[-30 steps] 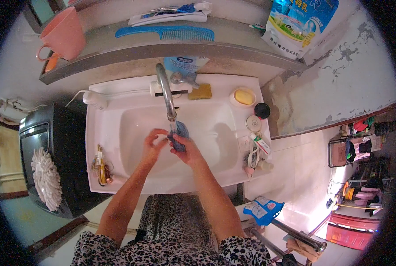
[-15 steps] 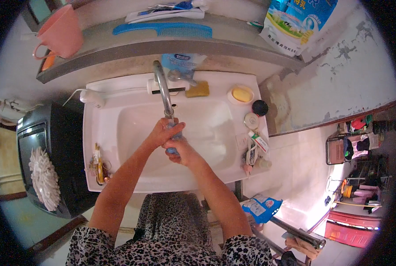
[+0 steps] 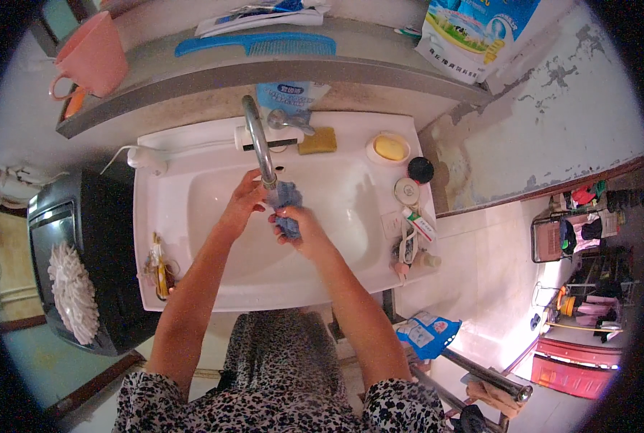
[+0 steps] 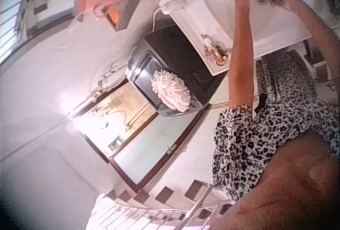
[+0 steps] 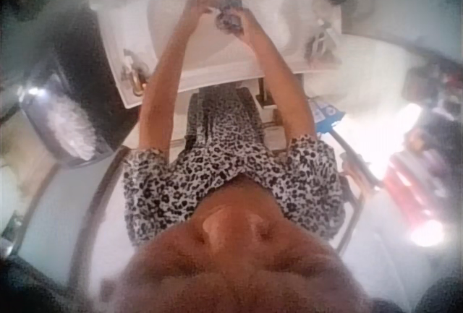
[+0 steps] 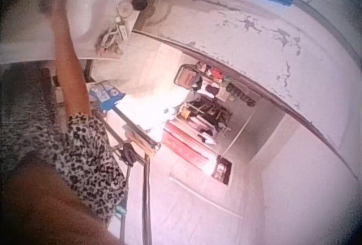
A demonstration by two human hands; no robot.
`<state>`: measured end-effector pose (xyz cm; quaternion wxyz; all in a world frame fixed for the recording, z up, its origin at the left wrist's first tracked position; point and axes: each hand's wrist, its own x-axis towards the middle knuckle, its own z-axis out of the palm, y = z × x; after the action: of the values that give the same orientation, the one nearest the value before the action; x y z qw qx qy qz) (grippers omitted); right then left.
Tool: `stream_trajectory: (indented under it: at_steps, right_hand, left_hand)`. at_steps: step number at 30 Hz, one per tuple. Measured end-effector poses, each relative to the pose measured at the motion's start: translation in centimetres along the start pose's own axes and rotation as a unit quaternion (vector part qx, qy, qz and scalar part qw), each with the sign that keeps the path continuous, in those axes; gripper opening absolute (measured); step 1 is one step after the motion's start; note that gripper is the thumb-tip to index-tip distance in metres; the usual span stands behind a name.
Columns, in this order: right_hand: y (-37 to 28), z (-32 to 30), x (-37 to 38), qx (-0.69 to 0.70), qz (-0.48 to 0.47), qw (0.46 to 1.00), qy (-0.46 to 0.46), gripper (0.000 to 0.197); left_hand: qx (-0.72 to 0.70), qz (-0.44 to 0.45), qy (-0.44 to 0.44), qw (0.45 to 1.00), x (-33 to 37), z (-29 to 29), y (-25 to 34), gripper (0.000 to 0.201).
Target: The person washes a cloth in a sink under running water and then wipes the inside of a drawer.
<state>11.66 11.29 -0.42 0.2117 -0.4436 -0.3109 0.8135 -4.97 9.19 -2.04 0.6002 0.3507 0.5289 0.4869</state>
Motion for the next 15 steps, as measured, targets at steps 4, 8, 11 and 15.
stream_trajectory:
  at_steps: [4, 8, 11, 15]
  right_hand:
    - [1.7, 3.0, -0.5, 0.239, 0.12, 0.956, -0.116, 0.021]
    - [1.9, 1.1, 0.4, 0.192, 0.134, 0.947, -0.22, 0.017]
    - [0.7, 2.2, -0.3, 0.02, 0.061, 0.992, -0.104, 0.014]
    - [0.6, 2.2, 0.1, -0.148, 0.012, 0.988, -0.052, 0.016]
  left_hand:
    - [-0.226, 0.06, -0.036, 0.972, -1.3, 0.2, -0.3, 0.041]
    - [-0.112, 0.026, -0.097, 0.989, -0.9, 1.9, 1.5, 0.033]
    - [-0.089, 0.019, -0.034, 0.995, 0.2, 2.8, 1.0, 0.02]
    - [0.025, 0.107, 0.082, 0.991, 1.3, 4.1, 0.3, 0.01]
